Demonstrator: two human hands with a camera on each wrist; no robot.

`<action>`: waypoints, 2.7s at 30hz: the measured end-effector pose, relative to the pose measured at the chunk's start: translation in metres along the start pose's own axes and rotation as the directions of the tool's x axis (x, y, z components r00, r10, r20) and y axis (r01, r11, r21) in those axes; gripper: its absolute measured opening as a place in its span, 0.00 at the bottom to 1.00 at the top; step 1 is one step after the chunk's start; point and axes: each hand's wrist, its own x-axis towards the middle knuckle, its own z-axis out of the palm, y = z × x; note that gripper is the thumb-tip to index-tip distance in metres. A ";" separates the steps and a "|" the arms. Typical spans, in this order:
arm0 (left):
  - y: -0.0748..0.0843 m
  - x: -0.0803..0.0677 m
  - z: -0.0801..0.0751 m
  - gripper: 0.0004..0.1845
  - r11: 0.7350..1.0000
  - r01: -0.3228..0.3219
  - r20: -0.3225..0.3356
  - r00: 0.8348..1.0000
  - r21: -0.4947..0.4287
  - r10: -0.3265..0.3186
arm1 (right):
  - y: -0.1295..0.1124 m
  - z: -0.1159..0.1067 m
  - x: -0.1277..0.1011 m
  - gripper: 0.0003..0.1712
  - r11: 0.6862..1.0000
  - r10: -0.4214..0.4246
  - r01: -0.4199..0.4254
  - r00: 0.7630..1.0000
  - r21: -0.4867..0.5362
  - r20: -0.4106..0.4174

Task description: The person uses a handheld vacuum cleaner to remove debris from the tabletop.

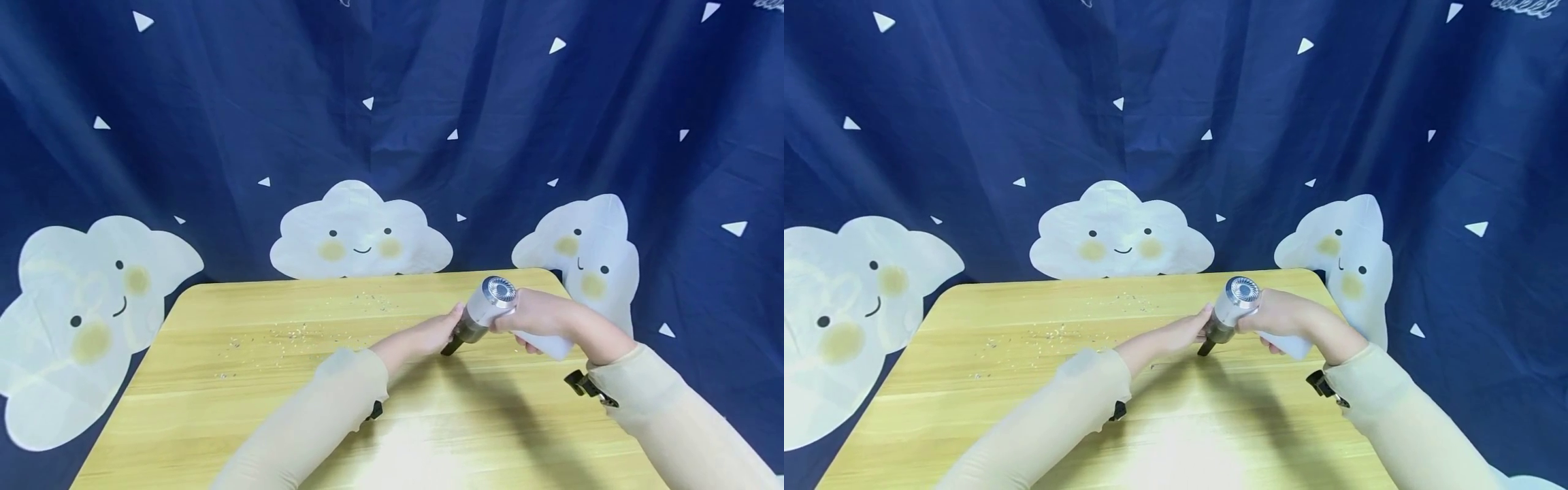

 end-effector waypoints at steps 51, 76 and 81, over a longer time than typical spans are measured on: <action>-0.025 -0.001 -0.032 0.46 0.999 0.003 -0.043 0.999 0.046 -0.001 | 0.003 0.033 0.025 0.21 0.996 -0.037 0.048 0.990 0.078 -0.136; -0.025 -0.009 -0.040 0.44 0.998 0.036 -0.062 0.998 0.057 -0.032 | -0.002 0.043 0.030 0.19 0.991 -0.065 0.082 0.986 0.109 -0.156; -0.026 -0.009 -0.042 0.43 0.998 0.042 -0.066 0.997 0.056 -0.039 | -0.002 0.045 0.032 0.18 0.993 -0.051 0.067 0.984 0.092 -0.169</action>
